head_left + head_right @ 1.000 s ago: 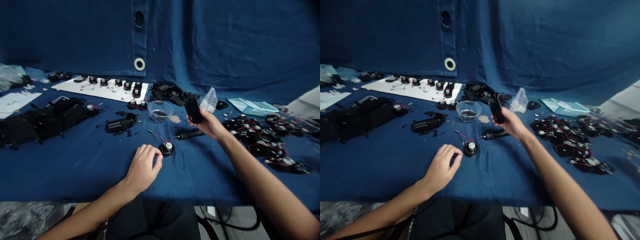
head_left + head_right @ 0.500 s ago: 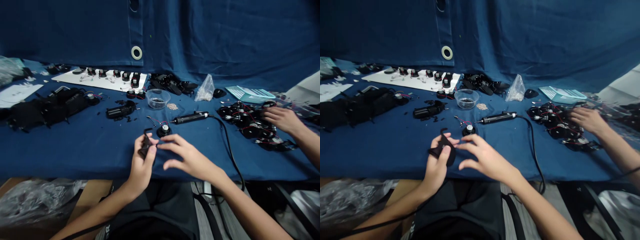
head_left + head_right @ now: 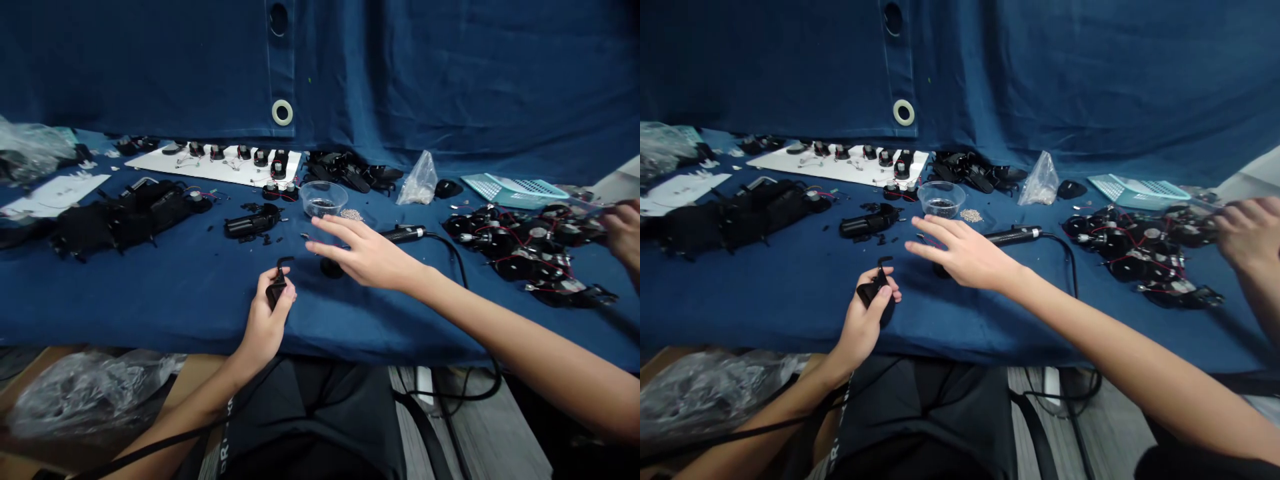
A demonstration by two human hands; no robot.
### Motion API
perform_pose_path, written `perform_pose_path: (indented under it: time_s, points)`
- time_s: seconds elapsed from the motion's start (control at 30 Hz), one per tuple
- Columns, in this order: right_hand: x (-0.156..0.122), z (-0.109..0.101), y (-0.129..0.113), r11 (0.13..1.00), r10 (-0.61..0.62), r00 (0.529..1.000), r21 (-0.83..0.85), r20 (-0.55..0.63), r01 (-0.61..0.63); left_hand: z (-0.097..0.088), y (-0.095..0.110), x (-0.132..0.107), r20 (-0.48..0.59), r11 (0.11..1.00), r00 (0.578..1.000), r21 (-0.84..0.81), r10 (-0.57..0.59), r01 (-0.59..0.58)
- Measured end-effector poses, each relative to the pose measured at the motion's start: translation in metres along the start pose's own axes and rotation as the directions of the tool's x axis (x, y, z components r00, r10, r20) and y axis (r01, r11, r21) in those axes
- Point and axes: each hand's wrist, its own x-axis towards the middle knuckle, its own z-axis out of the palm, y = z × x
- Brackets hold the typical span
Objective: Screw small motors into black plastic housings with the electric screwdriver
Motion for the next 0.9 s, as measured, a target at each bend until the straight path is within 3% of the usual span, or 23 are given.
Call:
perform_pose_path:
  time_s: [0.07,0.13,0.17,0.3,0.4,0.53,0.67,0.77,0.9]
  points:
    - [0.002,-0.001,-0.013,0.987,-0.161,0.987,-0.028,-0.016,0.161,-0.001,-0.001,0.0,-0.003,1.0,1.0,0.007,0.013,-0.013]
    - [0.0,0.004,-0.02,0.956,-0.292,0.954,-0.007,0.068,0.293,-0.001,-0.001,-0.002,0.006,0.998,0.999,0.04,0.044,-0.044]
    - [-0.001,0.008,-0.02,0.953,-0.303,0.946,0.013,0.118,0.303,-0.001,-0.002,-0.003,0.016,0.997,0.998,0.053,0.059,-0.06]
    - [-0.009,0.026,0.001,0.996,-0.072,0.971,0.071,0.229,0.057,0.0,-0.001,-0.006,0.047,0.995,0.995,0.053,0.083,-0.085]
    - [-0.013,0.03,0.022,0.977,0.055,0.938,0.175,0.342,-0.121,-0.001,0.0,-0.007,0.058,0.996,0.995,0.04,0.078,-0.08]
    - [-0.01,0.02,0.039,0.888,0.124,0.868,0.336,0.48,-0.313,-0.003,0.0,-0.006,0.079,0.997,0.994,0.023,0.077,-0.079]
    - [-0.005,0.006,0.038,0.845,0.123,0.826,0.379,0.55,-0.377,-0.004,0.0,-0.006,0.087,0.997,0.993,0.018,0.076,-0.078]
    - [-0.005,-0.006,0.027,0.827,0.16,0.824,0.382,0.543,-0.412,-0.005,0.002,-0.005,0.105,0.997,0.992,0.024,0.069,-0.072]
    - [-0.015,-0.031,0.012,0.757,0.419,0.82,0.349,0.391,-0.553,-0.005,0.004,-0.003,0.153,0.997,0.987,0.057,0.039,-0.048]
